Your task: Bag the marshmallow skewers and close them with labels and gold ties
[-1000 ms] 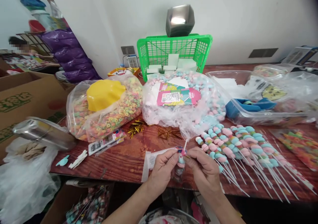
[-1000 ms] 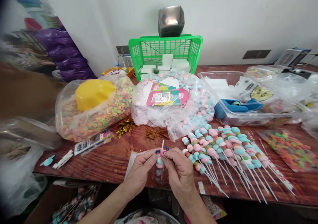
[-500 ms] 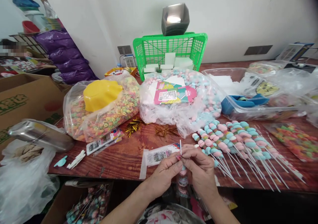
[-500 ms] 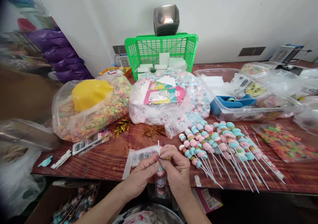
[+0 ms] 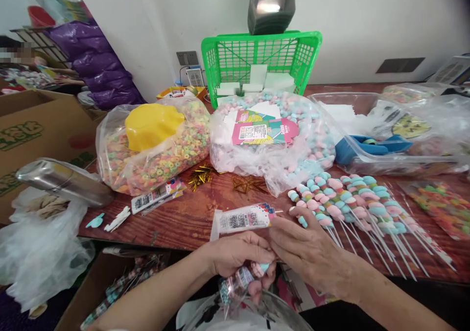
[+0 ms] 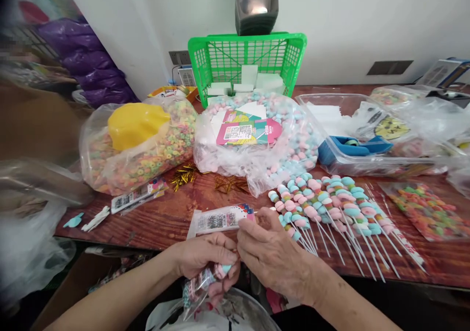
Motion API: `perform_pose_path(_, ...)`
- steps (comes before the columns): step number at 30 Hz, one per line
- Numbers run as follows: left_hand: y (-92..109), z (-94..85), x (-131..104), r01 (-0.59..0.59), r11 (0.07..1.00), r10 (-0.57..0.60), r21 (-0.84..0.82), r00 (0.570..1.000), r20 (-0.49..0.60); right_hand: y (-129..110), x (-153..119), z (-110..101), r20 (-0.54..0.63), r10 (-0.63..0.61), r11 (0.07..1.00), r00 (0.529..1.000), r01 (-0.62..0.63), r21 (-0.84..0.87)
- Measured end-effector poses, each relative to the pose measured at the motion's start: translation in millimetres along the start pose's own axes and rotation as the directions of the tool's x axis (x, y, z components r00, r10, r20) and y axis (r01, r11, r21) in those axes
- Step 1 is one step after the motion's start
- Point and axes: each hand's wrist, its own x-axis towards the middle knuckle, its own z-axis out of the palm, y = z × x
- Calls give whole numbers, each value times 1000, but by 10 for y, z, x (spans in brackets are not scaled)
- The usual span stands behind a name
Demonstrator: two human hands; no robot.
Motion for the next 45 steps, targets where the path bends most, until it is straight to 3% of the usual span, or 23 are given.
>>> perform_pose_path(3,-13,48,-102,15,914,15,405,997,-71,-117,-39,106,177,11,992,984,-33,119)
perform_pose_path(5,-23,106,-166,-5,633,203,774,966,-160,-190,-45,203,243,116,964,963,-168,206)
perform_pose_path(7,-31,145,-208,42,280,397,959,905,-156,-209,-13,281,305,227,896,925,-321,306)
perform_pose_path(8,-31,147,-220,68,182,449,981,882,-145,-194,18,303,332,265,852,906,-381,359)
perform_pose_path(9,-25,134,-226,82,160,480,984,865,-150,-165,55,312,349,296,814,889,-426,395)
perform_pose_path(10,-13,108,-229,81,212,497,974,849,-179,-125,96,308,343,329,797,880,-454,399)
perform_pose_path(11,3,72,-229,70,330,494,941,837,-235,-81,138,290,302,363,809,881,-459,368)
perform_pose_path(13,44,-14,-227,30,653,400,757,834,-379,3,210,232,135,386,885,913,-407,225)
perform_pose_path(15,72,-89,-225,-12,892,231,451,871,-434,61,258,174,-23,295,953,955,-293,80)
perform_pose_path(17,72,-141,-222,-34,979,108,199,921,-373,86,283,143,-104,148,989,984,-145,35)
perform_pose_path(20,41,-181,-228,-13,998,27,61,973,-231,65,309,160,-129,-6,996,992,18,91)
perform_pose_path(23,23,-177,-268,-2,963,61,269,976,-209,-10,360,234,8,85,966,996,-84,243)
perform_pose_path(24,21,-165,-289,-15,903,132,429,961,-244,-34,384,271,71,148,941,986,-163,296)
perform_pose_path(26,17,-138,-336,-6,662,340,750,893,-293,-47,439,360,191,274,864,943,-328,382)
perform_pose_path(28,3,-131,-382,54,423,516,905,807,-289,22,500,462,304,375,772,876,-476,420)
perform_pose_path(29,-8,-143,-405,71,372,570,926,769,-288,93,532,514,346,426,731,836,-544,412)
perform_pose_path(30,-23,-167,-428,69,380,606,922,735,-304,182,565,565,375,482,697,792,-606,384)
perform_pose_path(32,-60,-239,-470,2,561,623,828,657,-424,382,629,667,362,602,657,712,-699,282)
perform_pose_path(34,-105,-315,-501,-137,809,525,572,606,-598,543,688,775,318,711,613,627,-774,157)
perform_pose_path(36,-150,-363,-513,-300,920,387,252,599,-701,617,735,889,295,777,570,556,-820,47)
perform_pose_path(38,-186,-374,-505,-427,902,329,54,603,-727,611,764,991,293,804,548,518,-836,-25)
perform_pose_path(40,-205,-358,-487,-503,864,326,-29,602,-729,575,764,1053,290,809,547,511,-836,-53)
perform_pose_path(45,-185,-331,-458,-559,826,341,-73,599,-724,575,634,1009,232,789,580,568,-814,19)
